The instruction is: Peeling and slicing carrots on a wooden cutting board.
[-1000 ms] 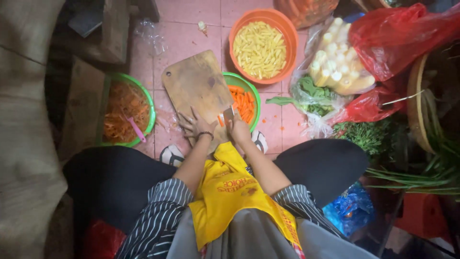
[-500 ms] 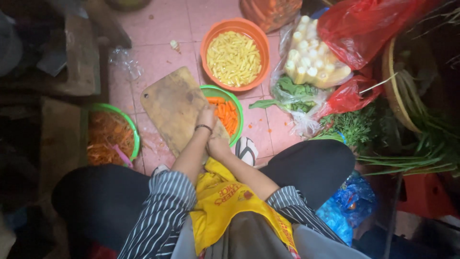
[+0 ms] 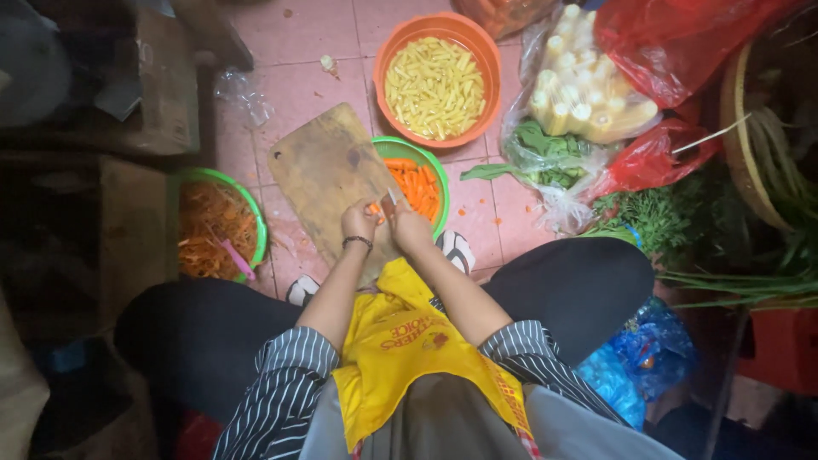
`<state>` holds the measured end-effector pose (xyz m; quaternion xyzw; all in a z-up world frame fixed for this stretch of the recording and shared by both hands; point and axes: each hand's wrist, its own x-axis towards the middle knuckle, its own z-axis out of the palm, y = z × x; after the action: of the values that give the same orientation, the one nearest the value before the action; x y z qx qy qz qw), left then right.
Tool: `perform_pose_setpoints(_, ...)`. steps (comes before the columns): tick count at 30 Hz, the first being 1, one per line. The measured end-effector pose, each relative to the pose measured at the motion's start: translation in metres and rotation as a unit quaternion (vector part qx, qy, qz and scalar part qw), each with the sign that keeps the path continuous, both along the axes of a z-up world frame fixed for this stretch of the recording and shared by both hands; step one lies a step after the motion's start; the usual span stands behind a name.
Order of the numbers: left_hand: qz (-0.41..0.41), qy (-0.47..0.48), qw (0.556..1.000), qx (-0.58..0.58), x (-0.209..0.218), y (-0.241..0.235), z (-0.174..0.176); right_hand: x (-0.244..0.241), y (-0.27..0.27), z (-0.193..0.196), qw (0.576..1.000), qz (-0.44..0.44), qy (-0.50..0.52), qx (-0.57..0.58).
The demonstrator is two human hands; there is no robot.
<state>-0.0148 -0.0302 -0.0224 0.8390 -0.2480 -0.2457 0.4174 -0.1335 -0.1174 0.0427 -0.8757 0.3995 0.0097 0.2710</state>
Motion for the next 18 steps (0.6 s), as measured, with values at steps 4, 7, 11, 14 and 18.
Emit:
perform_pose_setpoints(4, 0.005, -0.037, 0.997, -0.062, -0.01, 0.004, 0.028, 0.008, 0.01, 0.028, 1.0, -0.015, 0.005, 0.02)
perform_pose_setpoints(7, -0.034, -0.079, 0.993, -0.086, -0.015, 0.011, 0.03, 0.005, 0.007, 0.029, 1.0, 0.004, 0.0, 0.021)
perform_pose_setpoints(11, -0.037, -0.001, 0.993, -0.109, -0.016, 0.011, 0.019, 0.001, 0.007, 0.022, 1.0, 0.009, -0.008, 0.005)
perform_pose_setpoints(14, -0.012, 0.049, 0.996, -0.071, -0.013, 0.008, -0.005, -0.001, 0.006, 0.02, 1.0, 0.01, -0.003, 0.015)
perform_pose_setpoints(18, 0.016, -0.003, 0.997, -0.071, -0.008, 0.009, -0.036, 0.001, 0.01, 0.033, 0.999, 0.018, 0.011, 0.029)
